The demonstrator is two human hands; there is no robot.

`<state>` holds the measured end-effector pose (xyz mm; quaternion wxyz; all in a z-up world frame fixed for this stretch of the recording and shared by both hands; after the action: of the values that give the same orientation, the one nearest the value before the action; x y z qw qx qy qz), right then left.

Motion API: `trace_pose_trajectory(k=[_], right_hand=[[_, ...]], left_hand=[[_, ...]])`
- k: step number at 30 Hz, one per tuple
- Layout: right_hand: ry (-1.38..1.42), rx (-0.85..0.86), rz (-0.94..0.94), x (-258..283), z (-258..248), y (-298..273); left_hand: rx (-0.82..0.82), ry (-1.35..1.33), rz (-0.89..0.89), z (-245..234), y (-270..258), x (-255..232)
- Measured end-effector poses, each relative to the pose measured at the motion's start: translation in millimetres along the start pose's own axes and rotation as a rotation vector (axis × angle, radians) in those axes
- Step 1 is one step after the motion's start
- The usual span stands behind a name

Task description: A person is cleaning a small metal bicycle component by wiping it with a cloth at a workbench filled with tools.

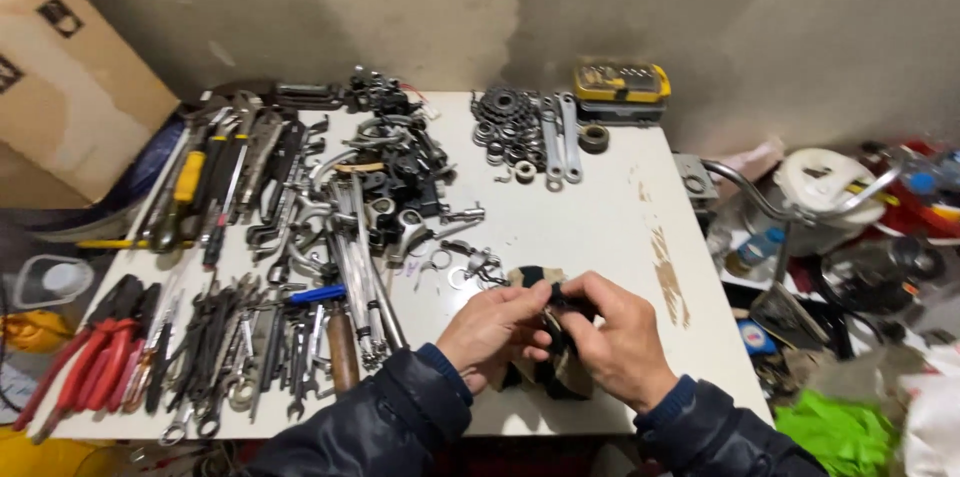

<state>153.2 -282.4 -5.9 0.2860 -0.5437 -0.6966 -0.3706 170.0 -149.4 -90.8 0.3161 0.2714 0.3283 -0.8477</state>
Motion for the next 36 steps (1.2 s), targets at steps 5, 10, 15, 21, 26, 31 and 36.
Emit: trace_pose_trajectory(k=[5, 10, 15, 21, 26, 31, 36], right_hand=[[0.12, 0.046, 0.035, -28.9, 16.9, 9.9], [0.594, 0.166, 0.399, -77.7, 37.5, 16.2], [0.534, 0.153, 0.445, -80.9, 40.4, 9.7], [-0.161, -0.06, -0.146, -21.0, 21.8, 1.7], [0.173, 0.04, 0.248, -78.3, 33.8, 9.7], [0.492, 0.092, 0.389, -92.9, 40.5, 11.0], [0.336, 0.089, 0.441, -57.5, 36.8, 4.2]], left_hand=[[-0.12, 0.231, 0.095, -9.1, -3.0, -14.4], [-0.211, 0.686, 0.295, -0.4, -15.3, -35.7], [-0.161, 0.773, 0.351, -1.8, -8.1, -29.3], [-0.016, 0.325, 0.043, -9.5, 3.4, -13.7], [-0.106, 0.422, 0.17, -12.6, -0.5, -18.9], [-0.156, 0.564, 0.263, -8.7, -2.7, -28.4], [-0.061, 0.25, 0.205, -12.4, 1.8, -19.8]])
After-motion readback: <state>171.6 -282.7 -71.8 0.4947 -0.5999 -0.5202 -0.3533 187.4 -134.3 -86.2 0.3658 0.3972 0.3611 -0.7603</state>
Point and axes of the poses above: each hand's wrist, its own y-axis towards the middle knuckle, its own z-axis out of the palm, x = y × z, the point moved 8 cm from there along y, towards the middle knuckle, and after that the axes turned 8 degrees about x, right-handed, at the moved point
